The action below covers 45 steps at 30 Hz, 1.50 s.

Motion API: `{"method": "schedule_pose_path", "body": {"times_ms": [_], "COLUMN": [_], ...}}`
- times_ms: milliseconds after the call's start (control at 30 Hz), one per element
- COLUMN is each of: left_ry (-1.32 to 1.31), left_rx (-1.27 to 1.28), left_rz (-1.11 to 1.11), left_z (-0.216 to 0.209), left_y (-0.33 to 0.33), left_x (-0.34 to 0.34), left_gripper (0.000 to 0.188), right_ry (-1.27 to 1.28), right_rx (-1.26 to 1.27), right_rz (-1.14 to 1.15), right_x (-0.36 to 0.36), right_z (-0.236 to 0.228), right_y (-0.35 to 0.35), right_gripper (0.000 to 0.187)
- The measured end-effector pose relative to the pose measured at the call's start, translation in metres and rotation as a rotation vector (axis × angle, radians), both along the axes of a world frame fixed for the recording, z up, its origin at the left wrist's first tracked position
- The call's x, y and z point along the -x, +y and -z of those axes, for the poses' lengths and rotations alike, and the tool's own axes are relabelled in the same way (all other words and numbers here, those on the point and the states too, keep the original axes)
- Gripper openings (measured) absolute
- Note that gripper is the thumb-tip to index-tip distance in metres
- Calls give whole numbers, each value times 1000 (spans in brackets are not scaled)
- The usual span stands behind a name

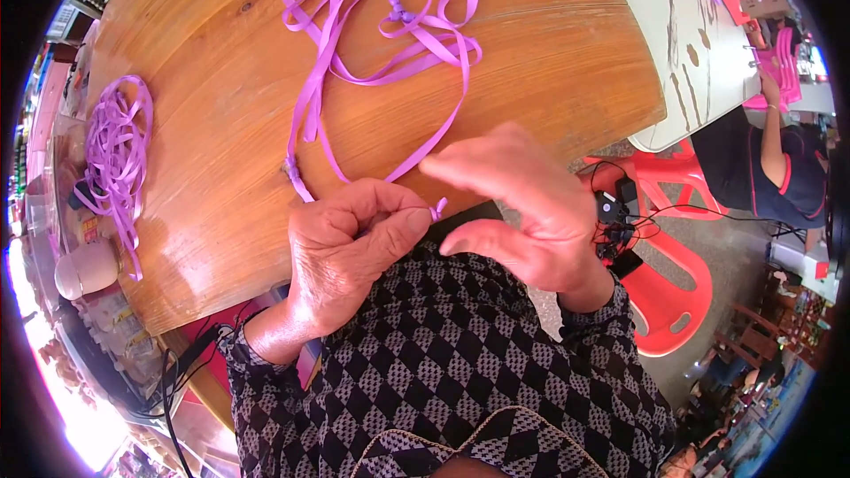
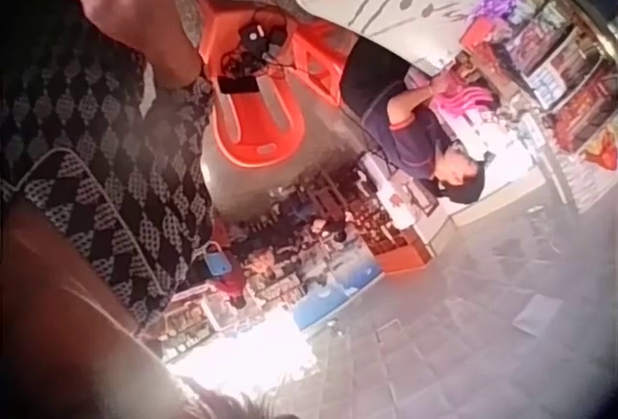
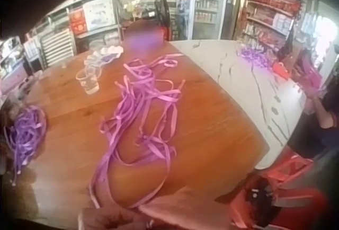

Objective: The person ties knots in a purple ribbon by hand, repeatedly looping and pulling the material to create a series of small knots. They occasionally stretch the ribbon across the wooden table to check their work before picking up a new ribbon to repeat the process.

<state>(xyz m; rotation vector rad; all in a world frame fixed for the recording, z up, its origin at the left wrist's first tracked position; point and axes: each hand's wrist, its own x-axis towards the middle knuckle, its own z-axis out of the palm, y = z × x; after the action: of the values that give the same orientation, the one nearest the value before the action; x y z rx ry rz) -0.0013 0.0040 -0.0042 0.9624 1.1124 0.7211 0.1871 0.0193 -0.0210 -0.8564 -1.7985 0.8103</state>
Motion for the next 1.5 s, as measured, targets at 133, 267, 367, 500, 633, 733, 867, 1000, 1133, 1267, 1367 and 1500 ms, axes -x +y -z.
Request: {"method": "schedule_pose_path", "body": {"times_ms": [133, 267, 367, 500, 633, 733, 867, 1000, 1133, 1267, 1367, 1500], "left_ry": [-21, -14, -13, 22, 99, 142, 205, 207, 217, 168, -9, -393], "left_rx": [16, -17, -27, -25, -61, -113, -149, -242, -244, -264, -282, -428], "left_rz": [21, 88, 92, 86, 129, 153, 191, 196, 146, -30, -296, -336], "left_z": [-4, -2, -3, -8, -10, -10, -6, -10, -17, -20, -27, -53], "left_y": [3, 5, 6, 7, 5, 0, -8, -10, -8, -16, -18, -8], "left_x": [-1, 8, 14, 22, 23, 32, 44, 45, 45, 60, 75, 66], "left_gripper": [13, 13, 11, 12, 12, 14, 17, 19, 26, 19, 16, 25], "right_ry": [1, 10, 53, 70, 76, 129, 123, 107, 29, -64, -197, -265], "right_rx": [-176, -177, -27, 1, -31, -36, 64, 219, 204, 28, -167, -358], "right_rz": [-13, -35, -91, -130, -130, -116, -182, -274, -386, -328, -190, -328], "right_x": [8, 5, 4, 1, 3, 8, 13, 11, 13, 13, 22, 89], "right_z": [8, 11, 10, 8, 11, 16, 15, 4, -7, -11, -22, -21], "right_y": [1, 1, -3, -4, -4, -11, -16, -15, -3, 7, 30, 33], "right_gripper": [32, 26, 22, 22, 23, 23, 21, 20, 17, 16, 28, 45]}}
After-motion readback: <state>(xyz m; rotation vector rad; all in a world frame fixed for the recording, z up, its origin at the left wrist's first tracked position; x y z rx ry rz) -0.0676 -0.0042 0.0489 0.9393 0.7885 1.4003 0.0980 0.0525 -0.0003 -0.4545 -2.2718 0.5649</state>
